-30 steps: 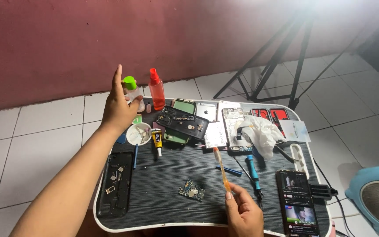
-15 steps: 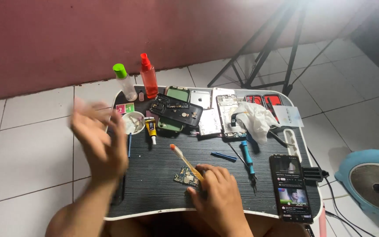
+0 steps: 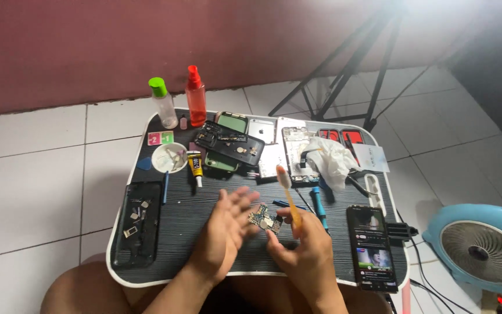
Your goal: Cleaning a smartphone motherboard using a small brush and cleaning solution on a portable repair table.
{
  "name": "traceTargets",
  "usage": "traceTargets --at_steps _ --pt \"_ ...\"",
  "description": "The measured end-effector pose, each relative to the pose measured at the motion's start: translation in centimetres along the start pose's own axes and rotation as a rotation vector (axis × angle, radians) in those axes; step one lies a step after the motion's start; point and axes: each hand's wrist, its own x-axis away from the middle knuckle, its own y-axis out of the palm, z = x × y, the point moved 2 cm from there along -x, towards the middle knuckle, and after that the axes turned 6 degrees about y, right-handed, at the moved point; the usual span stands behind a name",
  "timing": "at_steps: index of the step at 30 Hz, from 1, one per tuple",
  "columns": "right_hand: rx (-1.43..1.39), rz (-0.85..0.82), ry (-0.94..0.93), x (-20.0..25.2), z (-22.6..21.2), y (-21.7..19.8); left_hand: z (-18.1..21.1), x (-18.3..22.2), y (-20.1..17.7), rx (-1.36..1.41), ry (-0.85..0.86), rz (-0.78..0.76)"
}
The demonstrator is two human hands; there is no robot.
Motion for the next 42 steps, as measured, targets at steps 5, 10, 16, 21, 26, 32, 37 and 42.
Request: traceTargets --at_steps 5,10,16,21,26,32,37,42 --pt "-0.018 -0.095 0.038 -1.0 -0.3 -1.5 -0.9 -1.4 2.3 0.206 -0.461 -0.070" --pt "0.214 -0.086 0.245 2.1 1.7 -3.2 -1.3 -1.8 2.5 0.381 -0.287 -0.005" --pt "0.211 -0.098 0.601 6.1 -0.7 -1.8 0.3 -0.4 3.6 0.487 -0.347 0.117" --pt "0.190 0.036 0.312 6.6 -1.7 0.8 -0.2 -0.8 3.1 0.460 -0.300 0.024" --pt "0.151 -0.087 0.175 7.0 0.1 0.9 0.1 -0.8 2.8 0.399 -0.300 0.017" --pt "0.154 -0.023 -0.007 6.5 -1.8 0.5 -0.5 -1.1 2.6 0.418 -0.290 -0.014" --pt "0.375 0.199 0.052 6.0 -2.4 0.7 -0.6 -0.2 3.4 0.437 -0.282 0.020" --pt "0.357 0.025 -0.020 6.4 -1.1 -0.1 -0.9 0.5 3.4 0.414 -0.235 0.047"
